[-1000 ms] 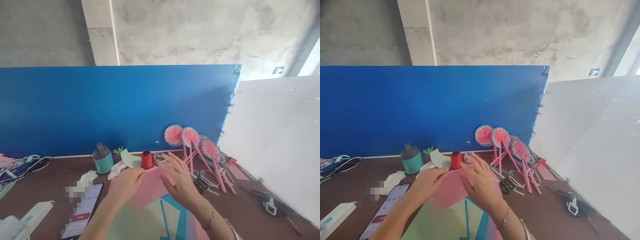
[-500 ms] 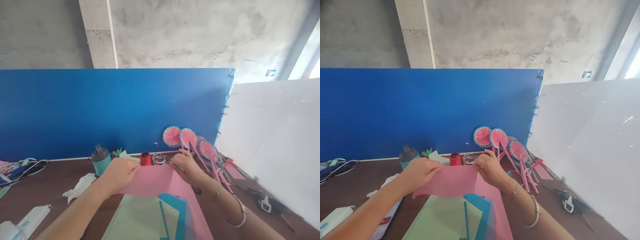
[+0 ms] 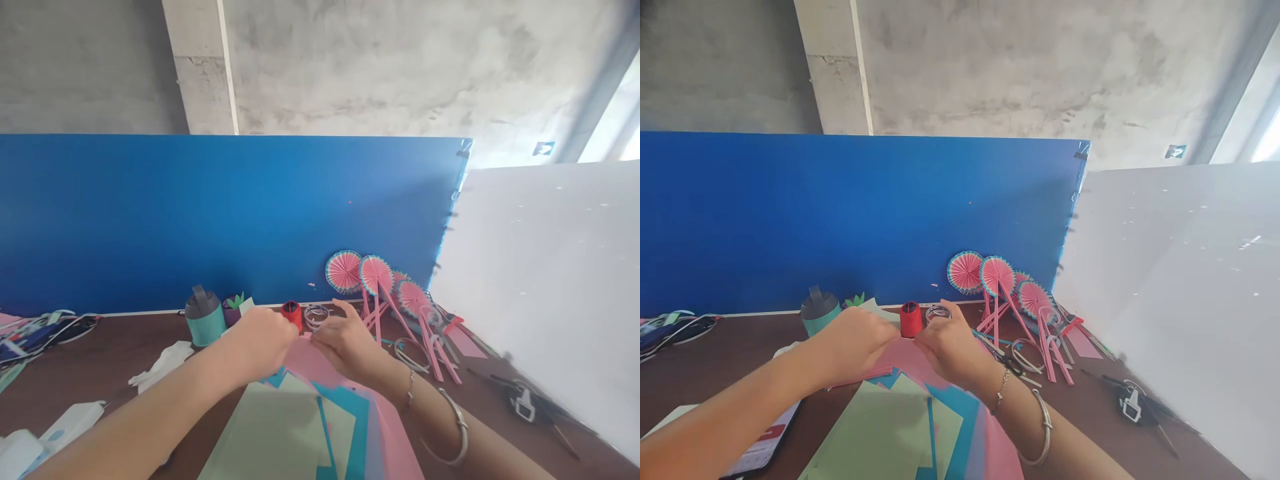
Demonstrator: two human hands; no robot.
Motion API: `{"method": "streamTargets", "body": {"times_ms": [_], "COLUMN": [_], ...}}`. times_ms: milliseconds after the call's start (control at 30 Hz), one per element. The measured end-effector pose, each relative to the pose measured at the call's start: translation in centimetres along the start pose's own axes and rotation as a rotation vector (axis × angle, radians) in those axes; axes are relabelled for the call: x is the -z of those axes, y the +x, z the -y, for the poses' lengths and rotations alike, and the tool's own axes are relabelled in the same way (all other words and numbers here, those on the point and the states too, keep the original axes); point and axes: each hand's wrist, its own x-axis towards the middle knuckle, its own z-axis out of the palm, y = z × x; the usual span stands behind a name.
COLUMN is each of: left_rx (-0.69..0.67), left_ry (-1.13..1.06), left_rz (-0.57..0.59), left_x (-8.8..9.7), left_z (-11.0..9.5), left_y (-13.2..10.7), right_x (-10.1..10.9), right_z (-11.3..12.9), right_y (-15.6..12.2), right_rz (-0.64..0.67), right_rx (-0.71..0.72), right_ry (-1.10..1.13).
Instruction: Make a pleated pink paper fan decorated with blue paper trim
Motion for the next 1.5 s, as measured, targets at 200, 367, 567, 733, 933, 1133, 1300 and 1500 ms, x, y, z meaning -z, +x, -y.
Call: {"method": "streamTargets", "body": {"times_ms": [200,367,567,733,933,1133,1300,1500], "left_rx": [0.417,0.657,0.501,0.387,0.471,0.292,0.224,0.369], "left_ry": [-0.372,-1.222,-1.608,-1.406,-0.745,-0.717,-0.759,-0.891], "left_rz": [-0.311,-0.244,-0.084,0.143,0.061,0.060,-0.057,-0.144], "left_x": [-0.4,-7.5,-12.7,-13.2,-15.3,-16.4,-17.8,-20.2], "left_z": [7.3,3.9,-0.9,1.7,2.5,-0.1,-0.4,1.7], "left_y": [-2.9,-3.0,-2.3,-1.8,-0.6,0.9,1.3,0.3], "right_x": [-0.2,-3.1,-4.7,-5.4,-5.9,-5.7,-6.9,-8.3], "right_z": [-4.4,-2.4,-0.8,-4.7,-6.1,-2.9,-2.9,-4.7], "right_y": [-3.3,-4.4,-5.1,-7.2,-10.4,-7.9,-6.1,-6.6], "right_rz": [-0.182,-0.428,-0.402,-0.277,0.240,0.085,0.203,0.204], "right_rx": [-0.436,-0.874,-0.901,-1.002,-0.957,-0.536,-0.499,-0.341], "right_ry": [0.502,1.178,1.272,0.961,0.351,0.028,0.101,0.024]}}
